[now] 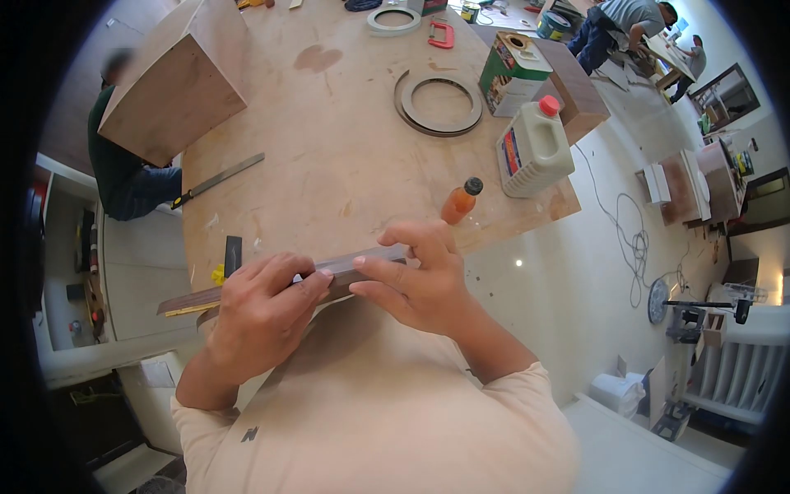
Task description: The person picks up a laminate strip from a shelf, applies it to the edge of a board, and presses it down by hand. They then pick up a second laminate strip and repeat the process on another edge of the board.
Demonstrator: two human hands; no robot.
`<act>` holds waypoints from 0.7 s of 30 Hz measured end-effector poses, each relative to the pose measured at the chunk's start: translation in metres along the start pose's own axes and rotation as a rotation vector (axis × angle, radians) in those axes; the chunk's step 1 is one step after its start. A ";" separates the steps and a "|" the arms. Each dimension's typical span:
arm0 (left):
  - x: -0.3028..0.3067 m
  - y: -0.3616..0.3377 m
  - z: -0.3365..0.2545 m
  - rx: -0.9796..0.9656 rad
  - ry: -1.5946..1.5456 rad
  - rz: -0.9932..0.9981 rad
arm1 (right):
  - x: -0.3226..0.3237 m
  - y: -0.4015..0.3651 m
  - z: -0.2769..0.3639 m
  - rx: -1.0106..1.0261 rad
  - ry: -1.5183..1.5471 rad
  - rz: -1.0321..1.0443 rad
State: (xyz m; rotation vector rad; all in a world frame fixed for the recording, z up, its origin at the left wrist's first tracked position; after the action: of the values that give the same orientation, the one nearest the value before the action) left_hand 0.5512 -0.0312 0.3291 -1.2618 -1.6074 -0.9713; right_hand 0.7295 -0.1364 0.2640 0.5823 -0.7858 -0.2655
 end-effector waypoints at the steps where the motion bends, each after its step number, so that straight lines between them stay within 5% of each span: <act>1: 0.000 0.000 0.000 -0.005 -0.002 -0.018 | 0.000 0.003 0.004 0.033 -0.113 -0.005; 8: 0.005 -0.004 0.002 0.048 0.009 0.065 | -0.002 0.011 0.011 0.075 -0.283 0.061; 21: 0.033 -0.074 0.049 0.153 -0.199 -0.073 | 0.000 0.019 0.011 0.105 -0.296 0.119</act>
State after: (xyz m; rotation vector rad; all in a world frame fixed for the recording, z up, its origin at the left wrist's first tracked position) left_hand 0.4665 0.0110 0.3388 -1.2318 -1.8556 -0.7688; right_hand 0.7222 -0.1254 0.2810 0.6003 -1.1218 -0.2040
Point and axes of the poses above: each hand's wrist, its own y-axis towards the middle knuckle, its own x-axis out of the back of the hand, z = x × y, the point moved 3 cm from there along y, towards the middle knuckle, and after that the axes turned 14 degrees about z, right-handed, at the moved point
